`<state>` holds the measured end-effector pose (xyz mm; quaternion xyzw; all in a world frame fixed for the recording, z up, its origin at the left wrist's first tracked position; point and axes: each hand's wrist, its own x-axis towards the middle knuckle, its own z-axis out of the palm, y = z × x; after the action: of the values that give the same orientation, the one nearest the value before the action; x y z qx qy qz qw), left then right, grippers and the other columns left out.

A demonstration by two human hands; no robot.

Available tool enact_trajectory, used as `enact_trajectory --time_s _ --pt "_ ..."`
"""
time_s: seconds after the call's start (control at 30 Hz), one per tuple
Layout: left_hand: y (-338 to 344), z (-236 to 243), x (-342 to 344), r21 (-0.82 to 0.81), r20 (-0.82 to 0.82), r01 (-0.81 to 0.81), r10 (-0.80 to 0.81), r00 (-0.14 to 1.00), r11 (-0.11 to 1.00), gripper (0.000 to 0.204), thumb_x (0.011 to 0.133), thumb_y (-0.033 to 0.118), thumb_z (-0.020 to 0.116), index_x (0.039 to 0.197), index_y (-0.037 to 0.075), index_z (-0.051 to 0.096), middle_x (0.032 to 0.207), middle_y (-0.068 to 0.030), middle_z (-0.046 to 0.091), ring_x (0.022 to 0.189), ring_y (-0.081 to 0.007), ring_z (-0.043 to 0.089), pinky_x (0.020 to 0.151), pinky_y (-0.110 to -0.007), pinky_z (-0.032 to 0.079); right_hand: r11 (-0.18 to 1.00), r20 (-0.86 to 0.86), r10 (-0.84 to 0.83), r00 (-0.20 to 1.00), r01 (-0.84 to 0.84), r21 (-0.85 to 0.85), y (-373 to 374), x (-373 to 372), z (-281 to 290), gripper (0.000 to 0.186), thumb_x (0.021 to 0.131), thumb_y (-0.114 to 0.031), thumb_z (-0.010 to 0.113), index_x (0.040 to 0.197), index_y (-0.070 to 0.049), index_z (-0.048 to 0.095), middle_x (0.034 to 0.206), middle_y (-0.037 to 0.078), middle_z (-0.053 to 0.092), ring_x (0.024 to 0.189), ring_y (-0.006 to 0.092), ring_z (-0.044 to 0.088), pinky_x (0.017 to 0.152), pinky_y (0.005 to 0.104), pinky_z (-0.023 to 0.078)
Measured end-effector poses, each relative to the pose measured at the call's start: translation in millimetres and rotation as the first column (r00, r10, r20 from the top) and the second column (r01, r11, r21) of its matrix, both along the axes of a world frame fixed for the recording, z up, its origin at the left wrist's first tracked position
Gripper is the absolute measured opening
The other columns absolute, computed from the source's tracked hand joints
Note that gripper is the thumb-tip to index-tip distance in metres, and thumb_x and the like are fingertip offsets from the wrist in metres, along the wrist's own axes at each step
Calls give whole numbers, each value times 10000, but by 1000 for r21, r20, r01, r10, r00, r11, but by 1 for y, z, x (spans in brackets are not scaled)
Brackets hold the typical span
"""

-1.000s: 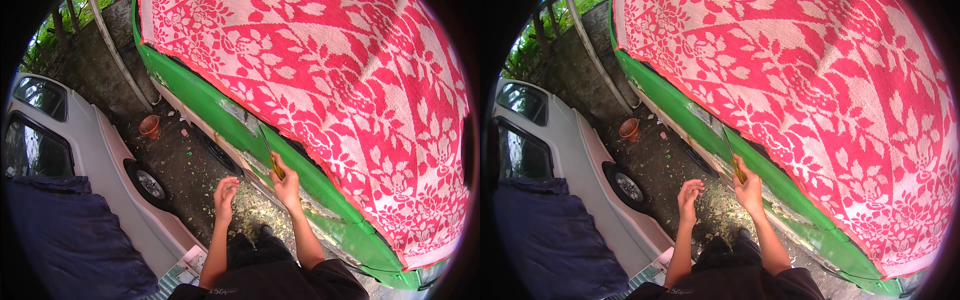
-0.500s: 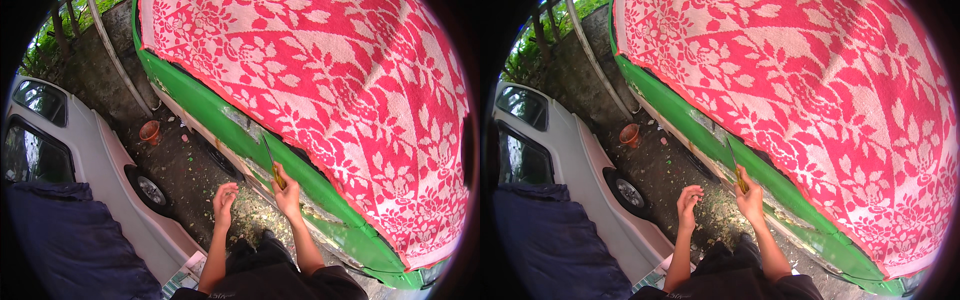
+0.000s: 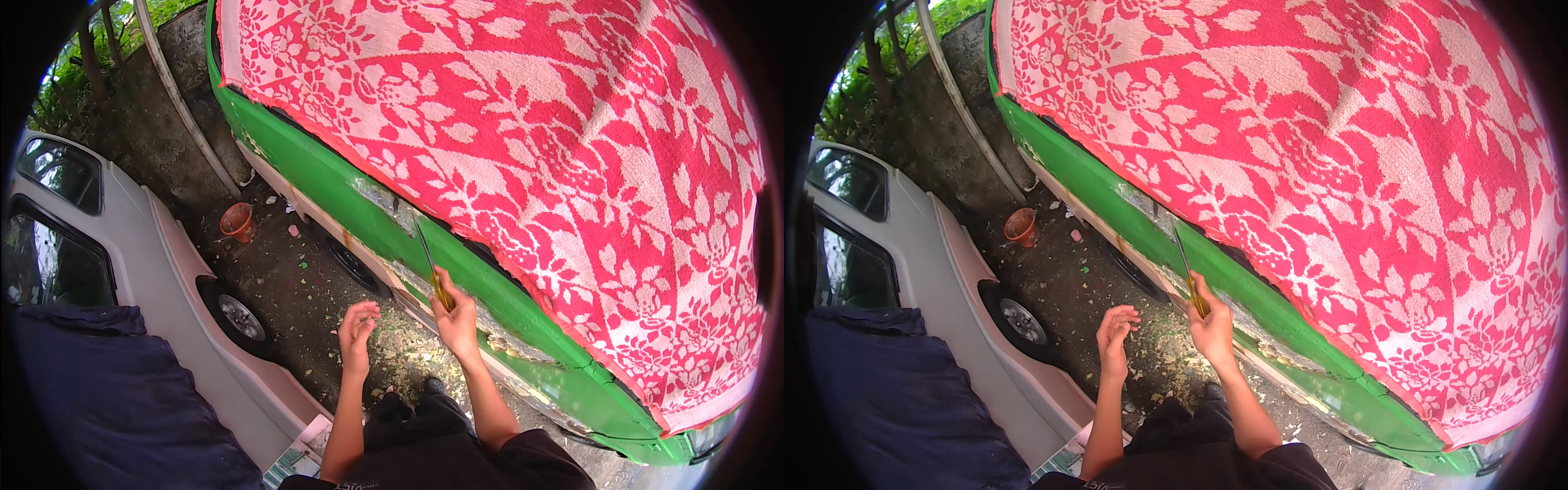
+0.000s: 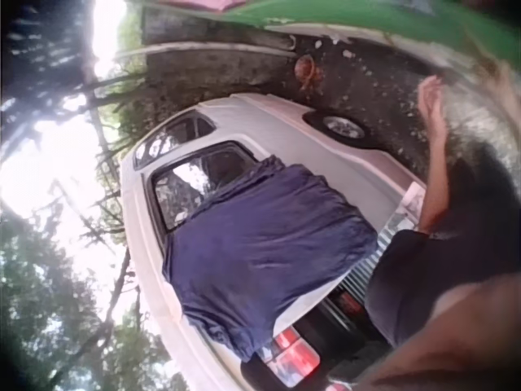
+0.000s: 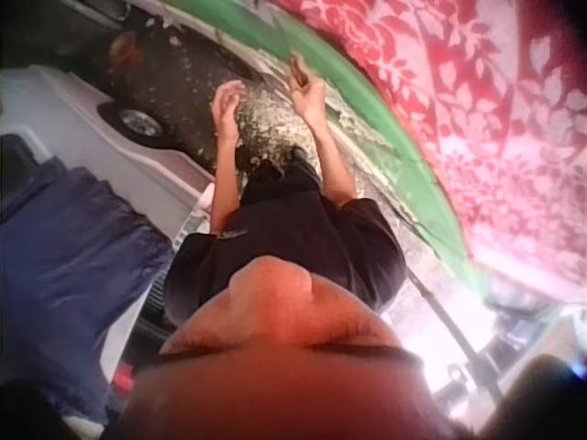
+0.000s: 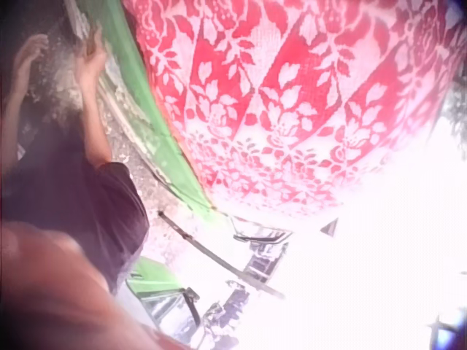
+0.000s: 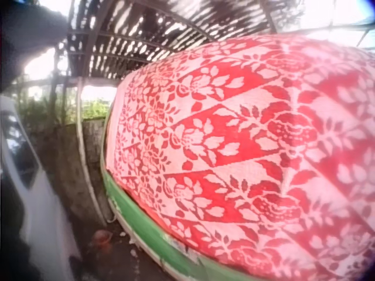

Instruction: The person applies a substance from a spray can to a damaged area on the side of a green vehicle and then scrapes the surface with a screwdriver. The person repeats this process on the same section of the vehicle panel.

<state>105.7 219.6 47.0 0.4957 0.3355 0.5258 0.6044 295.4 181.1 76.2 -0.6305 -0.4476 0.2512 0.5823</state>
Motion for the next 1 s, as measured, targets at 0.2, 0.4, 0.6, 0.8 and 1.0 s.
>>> enact_trajectory --time_s 0.2,0.4,0.6,0.8,1.0 --pt "1 -2 0 -19 -14 -6 6 1000 1000 298 901 124 585 1177 14 611 1073 -73 635 1010 -166 591 887 -311 446 999 21 -5 1000 5 -32 24 -2 -2 547 916 21 619 1447 -65 520 1286 168 667 1143 125 599 960 266 448" --pt "5 -2 -7 26 -19 -10 10 1000 1000 291 902 115 574 1172 11 611 1071 -73 634 1009 -159 592 875 -300 447 996 56 -52 997 48 78 6 2 -28 565 911 -30 647 1447 -173 542 1105 164 731 807 105 606 807 274 503" --pt "10 -12 -3 -17 -42 -50 49 998 999 316 912 193 593 1169 9 614 1070 -80 657 992 -175 622 855 -314 457 996 38 -30 999 33 -82 14 0 -8 559 906 24 642 1443 -83 530 1248 143 700 1081 91 623 918 272 490" --pt "4 -9 3 13 -39 -8 8 999 1000 316 901 154 573 1177 6 609 1072 -78 653 990 -173 620 845 -309 454 998 33 -18 999 20 -63 7 1 -3 563 907 16 649 1445 -99 529 1306 200 653 1135 139 620 928 289 492" --pt "10 -10 6 14 -22 -12 12 1000 1000 304 906 137 569 1179 9 609 1071 -78 650 998 -170 613 856 -309 455 997 67 -13 998 8 79 1 9 -5 546 923 19 629 1449 -87 526 1273 164 680 1126 126 604 921 287 487"
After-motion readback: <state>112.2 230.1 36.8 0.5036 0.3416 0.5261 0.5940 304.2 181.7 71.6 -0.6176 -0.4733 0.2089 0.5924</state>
